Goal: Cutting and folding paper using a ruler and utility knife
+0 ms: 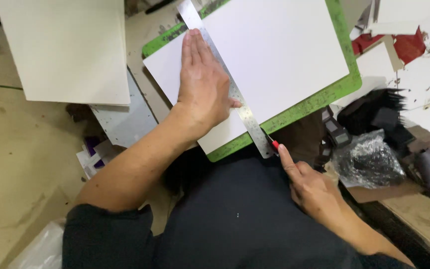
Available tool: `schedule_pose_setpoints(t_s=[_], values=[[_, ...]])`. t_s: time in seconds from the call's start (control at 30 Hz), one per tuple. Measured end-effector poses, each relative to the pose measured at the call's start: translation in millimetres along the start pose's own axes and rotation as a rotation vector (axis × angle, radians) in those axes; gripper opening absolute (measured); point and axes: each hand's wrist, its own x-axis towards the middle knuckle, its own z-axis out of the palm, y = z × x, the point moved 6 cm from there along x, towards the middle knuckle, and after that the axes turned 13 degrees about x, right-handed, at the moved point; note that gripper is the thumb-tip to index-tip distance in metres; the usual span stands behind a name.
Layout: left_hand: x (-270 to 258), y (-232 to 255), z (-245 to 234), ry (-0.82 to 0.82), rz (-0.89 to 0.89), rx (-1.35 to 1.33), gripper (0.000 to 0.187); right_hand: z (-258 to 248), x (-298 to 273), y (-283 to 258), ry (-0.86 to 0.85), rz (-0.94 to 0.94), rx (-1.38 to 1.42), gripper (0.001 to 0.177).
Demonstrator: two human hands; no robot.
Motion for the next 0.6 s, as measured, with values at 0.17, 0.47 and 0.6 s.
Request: schedule_pose_setpoints(t_s=[0.17, 0.47, 0.6], values=[[0, -6, -7, -0.050, 0.026, -0.043, 0.130, -96, 24, -67, 0.304, -0.208, 0.104, 0.075], [-1, 1, -3, 0.093, -0.041, -0.266, 0.130, -116, 171, -112, 0.521, -0.372, 0.079, 0.070], [-4, -1, -6, 0.113, -0.056, -0.254, 0.119, -113, 189, -107, 0.467, -0.325, 0.068, 0.070]])
